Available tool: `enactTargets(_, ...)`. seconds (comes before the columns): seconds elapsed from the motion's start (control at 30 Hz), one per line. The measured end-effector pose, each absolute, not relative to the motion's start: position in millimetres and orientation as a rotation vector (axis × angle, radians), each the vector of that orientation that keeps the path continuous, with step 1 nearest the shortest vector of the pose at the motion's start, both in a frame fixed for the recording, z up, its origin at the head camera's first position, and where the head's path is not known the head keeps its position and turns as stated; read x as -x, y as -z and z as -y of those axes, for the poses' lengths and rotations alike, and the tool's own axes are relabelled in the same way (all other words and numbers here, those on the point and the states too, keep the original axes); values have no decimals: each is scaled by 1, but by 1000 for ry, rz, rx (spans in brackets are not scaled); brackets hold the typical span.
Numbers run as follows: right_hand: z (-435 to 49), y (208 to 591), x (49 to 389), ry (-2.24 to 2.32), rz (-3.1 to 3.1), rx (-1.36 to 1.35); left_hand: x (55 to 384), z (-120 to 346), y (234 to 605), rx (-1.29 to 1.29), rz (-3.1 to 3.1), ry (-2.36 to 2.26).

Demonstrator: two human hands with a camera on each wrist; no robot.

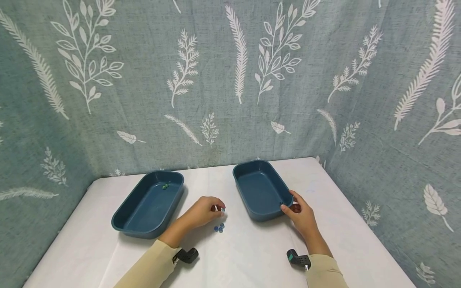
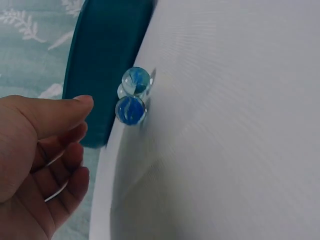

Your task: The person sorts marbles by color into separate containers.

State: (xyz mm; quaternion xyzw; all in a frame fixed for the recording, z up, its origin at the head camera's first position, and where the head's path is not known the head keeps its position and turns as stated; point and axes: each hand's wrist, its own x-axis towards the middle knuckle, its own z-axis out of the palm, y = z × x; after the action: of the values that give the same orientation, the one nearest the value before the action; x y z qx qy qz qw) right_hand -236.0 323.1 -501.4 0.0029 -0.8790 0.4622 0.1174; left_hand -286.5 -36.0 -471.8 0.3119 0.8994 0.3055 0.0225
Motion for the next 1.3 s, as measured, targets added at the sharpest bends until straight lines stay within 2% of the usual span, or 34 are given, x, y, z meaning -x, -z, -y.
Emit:
enactTargets(0.43, -324, 507, 238, -1334, 2575, -7, 297, 16, 462, -961, -2776, -944)
enactTargets(0.8, -324, 507, 238, -1324, 2583, 9, 301, -2, 452, -1091, -2765, -930)
enactTargets(1.3, -323, 506, 237, -1331, 2573, 2, 299, -29, 449, -1145, -2738, -950)
